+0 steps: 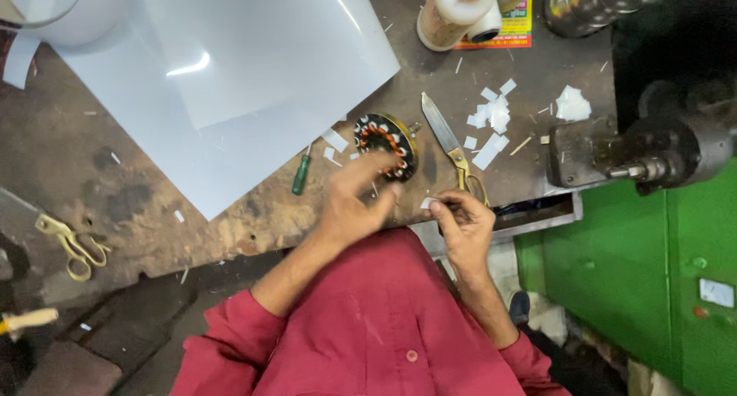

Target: The person cuts small rectangular pieces from a white sheet using scissors and places them into the slots of a circular motor stator. The person repeatedly picks up pieces, cuts them to size, and inserts them into the stator slots, occasionally adjusting the stator and clearing debris from the work surface.

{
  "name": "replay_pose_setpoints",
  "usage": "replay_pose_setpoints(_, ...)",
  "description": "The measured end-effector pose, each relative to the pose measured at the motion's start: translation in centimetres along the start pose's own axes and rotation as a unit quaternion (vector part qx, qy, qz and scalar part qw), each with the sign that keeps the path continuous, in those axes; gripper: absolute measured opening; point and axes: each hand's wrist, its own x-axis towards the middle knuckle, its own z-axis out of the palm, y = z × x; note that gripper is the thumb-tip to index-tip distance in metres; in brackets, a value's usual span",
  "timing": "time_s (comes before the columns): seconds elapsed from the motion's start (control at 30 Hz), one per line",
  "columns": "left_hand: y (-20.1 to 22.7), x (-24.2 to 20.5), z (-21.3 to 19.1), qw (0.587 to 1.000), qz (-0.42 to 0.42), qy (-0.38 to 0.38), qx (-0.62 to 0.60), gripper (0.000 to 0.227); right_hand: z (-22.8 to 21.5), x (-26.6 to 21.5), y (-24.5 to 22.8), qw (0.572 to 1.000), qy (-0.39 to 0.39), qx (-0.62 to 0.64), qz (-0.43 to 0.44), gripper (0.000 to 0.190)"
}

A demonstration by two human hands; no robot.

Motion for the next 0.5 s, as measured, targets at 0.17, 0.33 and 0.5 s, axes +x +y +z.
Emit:
replay_pose_setpoints(0.17, -4.7, 4.3, -2.8, 0.995, 0.065, -0.032, 0.063, 0.073, 2.6, -1.2, -0.9, 0.997, 0.051, 0.047, -0.046, 0.012)
replay_pose_setpoints(0.33, -7.5, 4.2, -1.6, 0.984, 0.077, -0.159, 0.036, 0.063, 4.7, -2.5, -1.4, 0.982, 0.131, -0.055, -0.123, 0.01)
replay_pose_setpoints(0.5, -8.5, 4.0, 1.0, 0.974, 0.093, -0.179, -0.106, 0.065, 4.4, -2.7, -0.6, 0.966, 0.215, -0.097, -0.107, 0.007)
